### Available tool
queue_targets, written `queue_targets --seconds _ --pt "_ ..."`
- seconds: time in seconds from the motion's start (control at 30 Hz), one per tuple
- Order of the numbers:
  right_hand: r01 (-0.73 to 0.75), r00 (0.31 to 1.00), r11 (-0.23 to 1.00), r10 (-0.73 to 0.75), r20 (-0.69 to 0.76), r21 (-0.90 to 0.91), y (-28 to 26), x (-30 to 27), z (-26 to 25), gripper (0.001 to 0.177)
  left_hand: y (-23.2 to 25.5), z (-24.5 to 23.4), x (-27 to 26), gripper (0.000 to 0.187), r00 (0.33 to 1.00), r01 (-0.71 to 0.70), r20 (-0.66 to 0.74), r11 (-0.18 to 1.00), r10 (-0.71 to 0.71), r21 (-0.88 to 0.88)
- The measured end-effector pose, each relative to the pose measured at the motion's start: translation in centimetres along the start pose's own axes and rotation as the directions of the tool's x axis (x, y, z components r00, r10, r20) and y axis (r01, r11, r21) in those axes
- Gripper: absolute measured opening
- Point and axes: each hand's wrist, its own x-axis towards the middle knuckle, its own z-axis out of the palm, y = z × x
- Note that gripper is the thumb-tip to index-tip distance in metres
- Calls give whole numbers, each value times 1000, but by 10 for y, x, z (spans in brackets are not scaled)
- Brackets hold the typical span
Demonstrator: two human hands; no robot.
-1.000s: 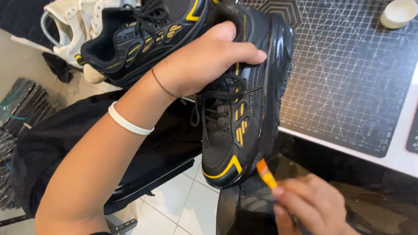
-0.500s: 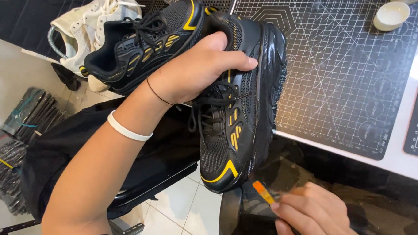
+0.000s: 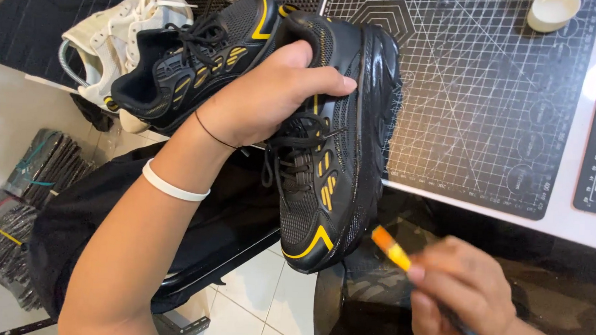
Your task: The person paints the sole and side panels of a black sneaker with yellow accents using a small brush. They hold the shoe steady with one hand while applying the paint with the other, occasionally dipping the brush into a small container.
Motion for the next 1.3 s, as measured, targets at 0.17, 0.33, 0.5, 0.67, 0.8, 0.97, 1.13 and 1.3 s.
queue_targets --seconds 0.17,0.33,0.5,0.67,0.8,0.97,1.13,1.3 --pt "10 999 1000 -9 35 -21 2 3 8 17 1 -1 0 28 1000 7 -6 1000 -6 18" --pt "-7 991 1000 7 -134 1 0 5 12 20 0 -2 1 26 1000 0 9 1000 0 6" --pt "-6 999 998 8 -31 58 2 8 10 17 1 -2 0 26 1000 17 -10 1000 -17 26" --pt "68 997 994 -71 -38 -84 -1 0 8 19 -2 -3 3 22 1000 -21 19 1000 21 17" --pt "156 988 987 -157 -15 -32 -4 7 10 17 1 -1 0 26 1000 -25 11 1000 25 -6" --pt "80 995 992 -85 -49 -93 -5 -11 9 18 2 0 -1 29 1000 6 -15 1000 -6 18" --pt "149 989 988 -148 10 -39 -6 6 12 18 3 1 -3 30 1000 -7 -13 1000 7 25" --pt "169 983 983 -173 -64 -68 -5 4 14 17 1 0 -2 30 1000 10 -16 999 -9 52"
